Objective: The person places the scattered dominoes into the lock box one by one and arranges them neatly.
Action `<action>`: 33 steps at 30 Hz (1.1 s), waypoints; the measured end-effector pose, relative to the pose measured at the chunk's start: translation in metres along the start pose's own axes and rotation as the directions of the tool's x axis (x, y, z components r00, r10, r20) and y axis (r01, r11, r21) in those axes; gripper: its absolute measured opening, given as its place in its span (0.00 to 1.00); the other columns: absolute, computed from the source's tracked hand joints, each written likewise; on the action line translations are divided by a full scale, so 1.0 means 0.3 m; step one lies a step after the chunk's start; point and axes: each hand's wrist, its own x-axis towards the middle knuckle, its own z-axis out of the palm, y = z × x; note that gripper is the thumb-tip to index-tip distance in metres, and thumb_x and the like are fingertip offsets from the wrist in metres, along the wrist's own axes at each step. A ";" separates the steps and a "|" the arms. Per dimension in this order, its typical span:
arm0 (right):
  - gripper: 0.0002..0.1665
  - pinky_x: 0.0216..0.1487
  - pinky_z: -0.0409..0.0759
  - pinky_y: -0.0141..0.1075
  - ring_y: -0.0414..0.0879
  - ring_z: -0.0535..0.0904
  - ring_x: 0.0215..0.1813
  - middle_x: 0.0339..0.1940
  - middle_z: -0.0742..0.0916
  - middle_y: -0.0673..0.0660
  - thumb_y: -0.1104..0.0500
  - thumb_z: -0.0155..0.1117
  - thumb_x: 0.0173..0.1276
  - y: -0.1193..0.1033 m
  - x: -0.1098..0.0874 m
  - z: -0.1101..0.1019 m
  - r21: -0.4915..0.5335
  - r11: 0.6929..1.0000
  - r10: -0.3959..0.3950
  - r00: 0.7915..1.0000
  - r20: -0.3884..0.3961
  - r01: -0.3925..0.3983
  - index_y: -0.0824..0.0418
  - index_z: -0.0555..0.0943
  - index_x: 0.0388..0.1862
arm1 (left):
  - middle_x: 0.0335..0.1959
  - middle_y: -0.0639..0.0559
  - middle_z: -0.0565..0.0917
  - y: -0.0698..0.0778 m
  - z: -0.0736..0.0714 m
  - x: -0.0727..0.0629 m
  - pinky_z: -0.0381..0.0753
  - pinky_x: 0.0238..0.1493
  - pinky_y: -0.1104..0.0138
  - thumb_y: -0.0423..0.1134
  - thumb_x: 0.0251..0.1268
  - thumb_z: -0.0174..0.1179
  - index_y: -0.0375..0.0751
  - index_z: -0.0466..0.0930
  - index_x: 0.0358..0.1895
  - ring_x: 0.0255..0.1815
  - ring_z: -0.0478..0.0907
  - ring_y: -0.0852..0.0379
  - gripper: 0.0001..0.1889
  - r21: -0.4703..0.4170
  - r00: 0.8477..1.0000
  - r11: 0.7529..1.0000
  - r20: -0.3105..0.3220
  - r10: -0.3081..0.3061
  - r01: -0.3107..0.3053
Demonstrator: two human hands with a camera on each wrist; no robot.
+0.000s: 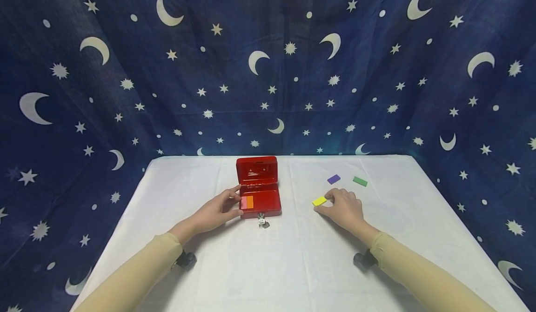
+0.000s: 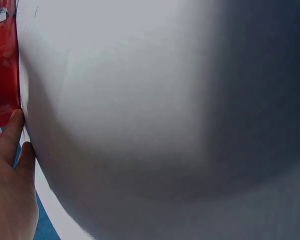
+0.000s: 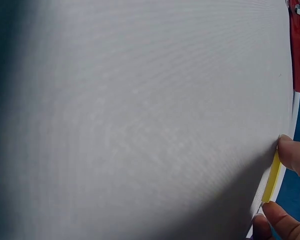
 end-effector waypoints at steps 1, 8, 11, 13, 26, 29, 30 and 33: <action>0.34 0.48 0.69 0.53 0.55 0.72 0.45 0.40 0.81 0.56 0.39 0.76 0.58 -0.001 0.000 0.000 -0.001 1.000 0.000 1.000 -0.002 0.000 0.62 0.81 0.51 | 0.81 0.66 0.59 0.001 0.000 0.000 0.60 0.73 0.37 0.58 0.63 0.70 0.58 0.74 0.58 0.78 0.63 0.52 0.25 0.000 1.000 1.000 -0.001 0.000 0.000; 0.33 0.47 0.69 0.53 0.55 0.72 0.44 0.39 0.81 0.55 0.40 0.77 0.58 -0.003 0.001 0.003 -0.004 1.000 -0.007 1.000 -0.014 0.007 0.62 0.81 0.51 | 0.80 0.65 0.59 -0.001 0.003 0.000 0.60 0.73 0.37 0.58 0.63 0.70 0.58 0.74 0.58 0.78 0.63 0.52 0.24 -0.002 1.000 1.000 -0.005 0.002 -0.002; 0.33 0.46 0.69 0.51 0.55 0.72 0.43 0.38 0.81 0.55 0.40 0.76 0.58 -0.002 0.002 0.005 -0.005 1.000 -0.014 1.000 -0.016 0.014 0.62 0.81 0.51 | 0.80 0.65 0.60 -0.001 0.004 0.000 0.60 0.73 0.37 0.58 0.63 0.70 0.58 0.74 0.58 0.78 0.63 0.52 0.24 -0.007 1.000 1.000 -0.004 0.002 -0.002; 0.33 0.45 0.69 0.51 0.54 0.71 0.43 0.38 0.80 0.55 0.40 0.76 0.58 -0.001 0.003 0.005 -0.007 1.000 -0.013 1.000 -0.015 0.013 0.62 0.81 0.51 | 0.80 0.65 0.60 0.000 0.005 0.000 0.60 0.73 0.37 0.58 0.63 0.70 0.58 0.74 0.58 0.78 0.63 0.53 0.24 -0.009 1.000 1.000 -0.004 0.000 0.000; 0.31 0.52 0.69 0.55 0.57 0.72 0.52 0.52 0.84 0.59 0.44 0.74 0.63 0.017 0.007 -0.013 0.017 0.999 -0.042 0.998 0.055 0.041 0.54 0.82 0.63 | 0.81 0.65 0.59 0.002 0.003 -0.002 0.61 0.73 0.38 0.59 0.63 0.69 0.58 0.74 0.58 0.78 0.63 0.52 0.25 -0.002 1.000 1.000 -0.003 0.012 -0.012; 0.35 0.53 0.69 0.55 0.57 0.72 0.52 0.52 0.84 0.59 0.45 0.75 0.63 0.019 0.006 -0.021 0.017 0.999 -0.049 0.996 0.069 0.048 0.55 0.80 0.67 | 0.81 0.65 0.59 0.006 0.002 -0.003 0.61 0.73 0.38 0.59 0.63 0.70 0.58 0.73 0.58 0.78 0.64 0.51 0.25 -0.005 1.000 1.000 -0.001 0.011 -0.011; 0.36 0.53 0.70 0.55 0.57 0.72 0.52 0.52 0.84 0.59 0.45 0.75 0.62 0.020 0.005 -0.022 0.017 0.999 -0.051 0.996 0.073 0.050 0.55 0.79 0.68 | 0.81 0.65 0.59 0.006 0.002 -0.003 0.62 0.73 0.39 0.59 0.63 0.70 0.58 0.73 0.58 0.77 0.64 0.52 0.25 -0.004 1.000 1.000 -0.002 0.010 -0.010; 0.38 0.54 0.70 0.56 0.57 0.72 0.52 0.52 0.84 0.60 0.43 0.76 0.61 0.023 0.002 -0.025 0.017 0.998 -0.055 0.996 0.071 0.054 0.56 0.79 0.68 | 0.80 0.65 0.60 0.007 0.000 -0.004 0.62 0.73 0.39 0.59 0.63 0.70 0.57 0.73 0.58 0.77 0.65 0.51 0.25 -0.004 1.000 1.000 -0.002 0.011 -0.011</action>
